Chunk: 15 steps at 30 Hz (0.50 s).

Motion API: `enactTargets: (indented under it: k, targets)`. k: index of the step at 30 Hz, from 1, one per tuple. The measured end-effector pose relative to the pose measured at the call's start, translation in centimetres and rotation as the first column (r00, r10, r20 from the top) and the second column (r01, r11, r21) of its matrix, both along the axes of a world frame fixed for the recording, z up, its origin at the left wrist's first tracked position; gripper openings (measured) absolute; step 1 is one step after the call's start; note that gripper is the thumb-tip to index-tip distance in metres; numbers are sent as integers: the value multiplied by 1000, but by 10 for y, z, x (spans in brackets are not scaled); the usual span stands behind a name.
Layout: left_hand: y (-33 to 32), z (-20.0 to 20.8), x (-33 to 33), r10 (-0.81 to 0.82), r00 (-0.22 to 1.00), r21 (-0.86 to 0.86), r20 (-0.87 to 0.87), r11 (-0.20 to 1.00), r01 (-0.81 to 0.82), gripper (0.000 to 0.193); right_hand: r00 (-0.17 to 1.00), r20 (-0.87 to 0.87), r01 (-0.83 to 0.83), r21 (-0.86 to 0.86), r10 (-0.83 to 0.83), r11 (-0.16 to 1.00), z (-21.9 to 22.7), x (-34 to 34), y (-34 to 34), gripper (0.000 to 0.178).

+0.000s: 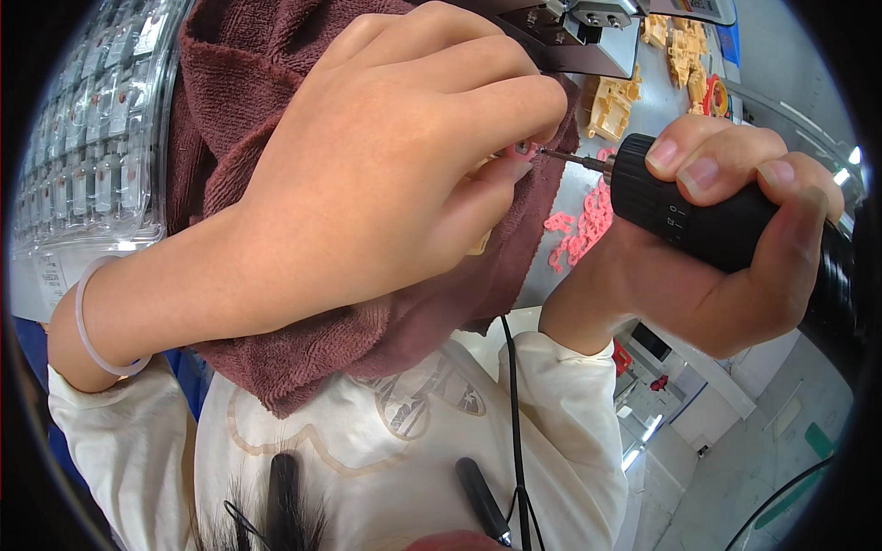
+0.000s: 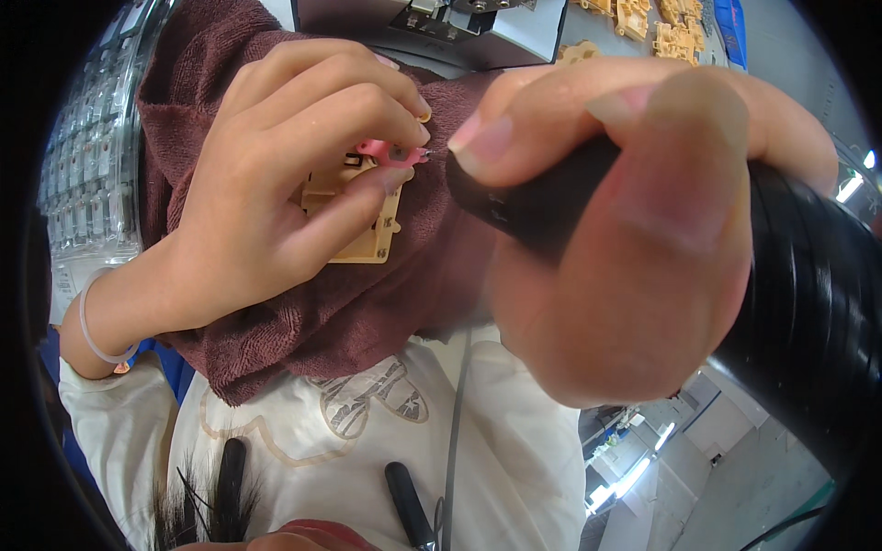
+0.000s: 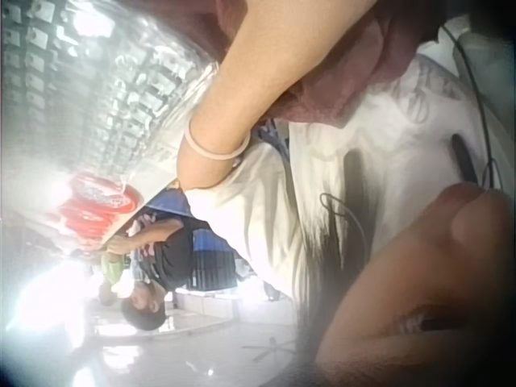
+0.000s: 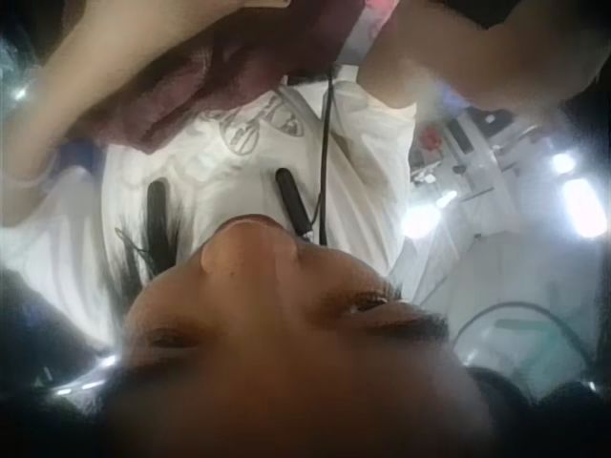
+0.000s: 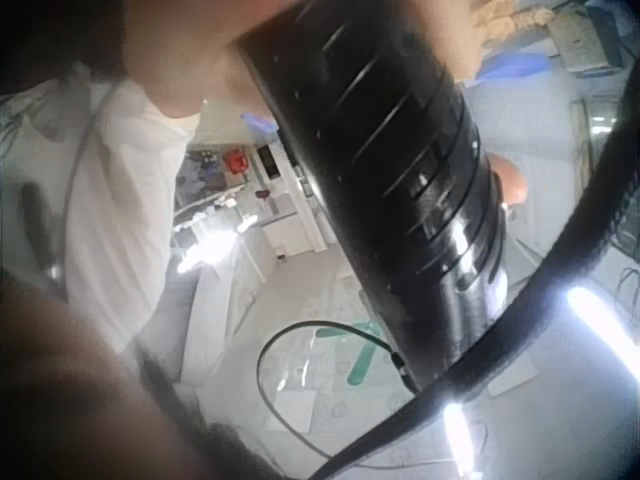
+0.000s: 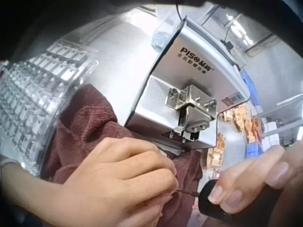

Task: Using a powered screwdriver to assemble small plastic internal components into a housing.

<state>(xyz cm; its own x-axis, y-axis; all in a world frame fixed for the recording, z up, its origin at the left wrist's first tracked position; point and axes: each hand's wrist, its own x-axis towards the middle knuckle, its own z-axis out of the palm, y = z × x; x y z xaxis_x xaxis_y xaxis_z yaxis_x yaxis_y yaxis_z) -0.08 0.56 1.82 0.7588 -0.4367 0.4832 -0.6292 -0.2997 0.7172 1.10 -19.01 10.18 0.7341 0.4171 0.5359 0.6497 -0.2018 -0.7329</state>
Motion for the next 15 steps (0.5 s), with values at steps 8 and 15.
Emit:
enactTargets:
  k: [8, 15]
  targets:
    - [1, 2, 0, 19, 999, 52, 35, 998, -21, 20, 996, -87, 22, -40, -26, 999, 1, 4, -14, 28]
    - [1, -3, 2, 23, 999, -7, 35, 1000, -22, 20, 991, -79, 113, 89, -106, 990, -8, -6, -3, 28]
